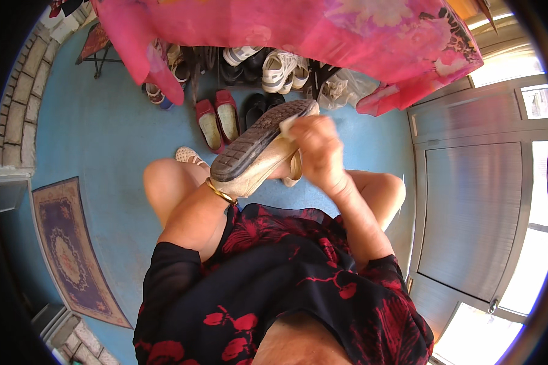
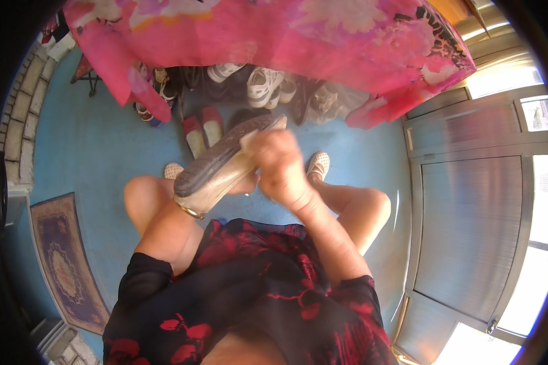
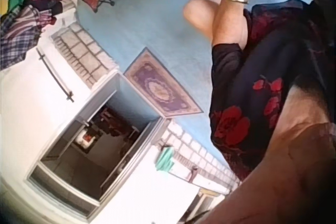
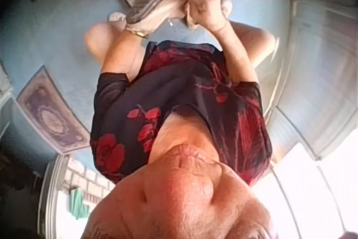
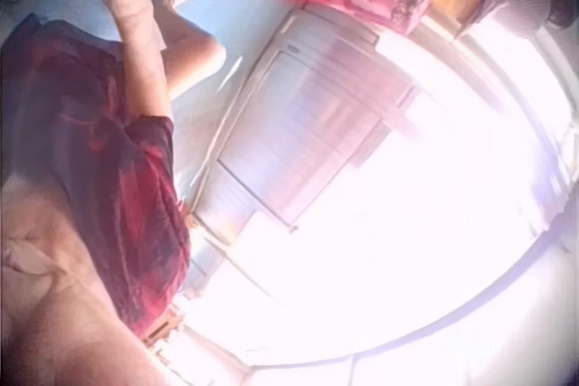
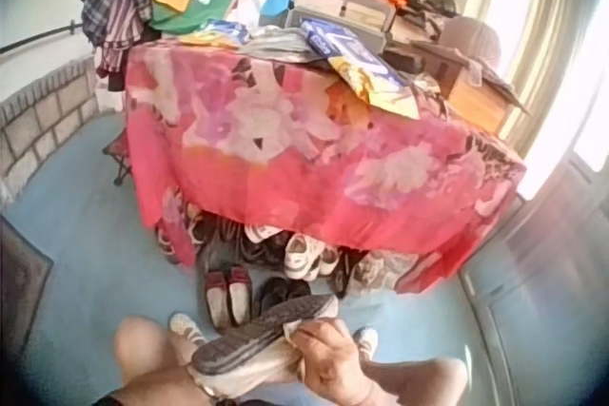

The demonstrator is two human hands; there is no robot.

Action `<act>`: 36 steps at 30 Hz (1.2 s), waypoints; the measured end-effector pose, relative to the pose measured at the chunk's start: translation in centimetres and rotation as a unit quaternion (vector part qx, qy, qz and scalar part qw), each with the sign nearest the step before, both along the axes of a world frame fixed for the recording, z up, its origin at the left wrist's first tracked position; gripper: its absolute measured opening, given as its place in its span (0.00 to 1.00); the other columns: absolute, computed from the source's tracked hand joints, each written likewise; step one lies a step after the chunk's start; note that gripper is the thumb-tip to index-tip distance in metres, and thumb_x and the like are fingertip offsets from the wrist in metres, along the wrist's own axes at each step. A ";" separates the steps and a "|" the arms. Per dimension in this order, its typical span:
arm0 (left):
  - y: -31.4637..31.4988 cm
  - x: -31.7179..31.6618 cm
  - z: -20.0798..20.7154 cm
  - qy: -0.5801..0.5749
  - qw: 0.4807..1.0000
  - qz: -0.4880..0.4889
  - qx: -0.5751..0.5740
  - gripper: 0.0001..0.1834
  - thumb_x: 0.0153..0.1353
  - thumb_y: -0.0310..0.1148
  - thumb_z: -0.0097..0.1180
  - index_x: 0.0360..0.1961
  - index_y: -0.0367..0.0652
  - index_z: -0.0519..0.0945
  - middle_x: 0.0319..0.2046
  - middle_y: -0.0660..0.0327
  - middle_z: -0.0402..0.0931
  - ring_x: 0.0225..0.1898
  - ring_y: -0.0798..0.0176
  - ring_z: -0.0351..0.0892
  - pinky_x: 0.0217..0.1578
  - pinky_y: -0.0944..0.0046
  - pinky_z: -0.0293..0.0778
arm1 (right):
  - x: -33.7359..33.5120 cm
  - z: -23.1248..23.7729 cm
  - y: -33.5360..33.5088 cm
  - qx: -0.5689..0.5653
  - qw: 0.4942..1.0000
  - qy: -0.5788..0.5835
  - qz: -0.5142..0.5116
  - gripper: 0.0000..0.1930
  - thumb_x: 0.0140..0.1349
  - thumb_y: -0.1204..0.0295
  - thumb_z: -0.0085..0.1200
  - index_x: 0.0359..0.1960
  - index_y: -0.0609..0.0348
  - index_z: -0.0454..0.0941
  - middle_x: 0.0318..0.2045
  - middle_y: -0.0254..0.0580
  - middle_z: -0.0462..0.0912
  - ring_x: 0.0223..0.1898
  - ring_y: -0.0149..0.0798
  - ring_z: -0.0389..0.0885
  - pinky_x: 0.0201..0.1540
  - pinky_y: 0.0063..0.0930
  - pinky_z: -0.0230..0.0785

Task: The person takes wet wipes from a package and uses them to wipe the outer surfaces, edges, and soles of a black shoe and a beige shoe.

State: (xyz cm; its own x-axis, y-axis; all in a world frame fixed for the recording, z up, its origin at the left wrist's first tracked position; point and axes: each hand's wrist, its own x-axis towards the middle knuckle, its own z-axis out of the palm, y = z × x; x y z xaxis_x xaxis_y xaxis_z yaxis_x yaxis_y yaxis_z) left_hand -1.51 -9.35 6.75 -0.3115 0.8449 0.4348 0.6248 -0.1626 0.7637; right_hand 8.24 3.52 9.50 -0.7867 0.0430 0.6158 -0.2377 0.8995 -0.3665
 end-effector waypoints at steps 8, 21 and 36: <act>-0.8 0.4 5.8 0.309 0.922 0.073 -0.220 0.31 0.47 0.39 0.58 0.55 0.46 0.68 0.41 0.58 0.71 0.45 0.55 0.69 0.44 0.55 0.66 | 0.4 -0.4 2.2 -0.020 0.999 -0.005 -0.039 0.14 0.39 0.83 0.50 0.32 0.63 0.76 0.33 0.45 0.78 0.37 0.48 0.74 0.42 0.37 0.67; -1.4 0.4 -1.4 0.154 0.982 0.106 -0.021 0.29 0.50 0.29 0.59 0.56 0.41 0.67 0.48 0.55 0.71 0.49 0.55 0.69 0.52 0.62 0.66 | 0.5 0.0 -4.2 -0.018 0.997 -0.020 0.078 0.12 0.42 0.87 0.49 0.31 0.65 0.75 0.32 0.47 0.76 0.34 0.46 0.75 0.38 0.36 0.70; 2.2 -1.6 3.4 -0.591 0.748 -0.294 0.076 0.58 0.36 0.40 0.69 0.66 0.32 0.47 0.65 0.51 0.50 0.64 0.52 0.54 0.64 0.59 0.48 | 2.5 4.1 4.4 -0.352 0.861 0.177 -0.321 0.10 0.59 0.72 0.53 0.39 0.66 0.77 0.35 0.41 0.78 0.34 0.30 0.75 0.37 0.22 0.68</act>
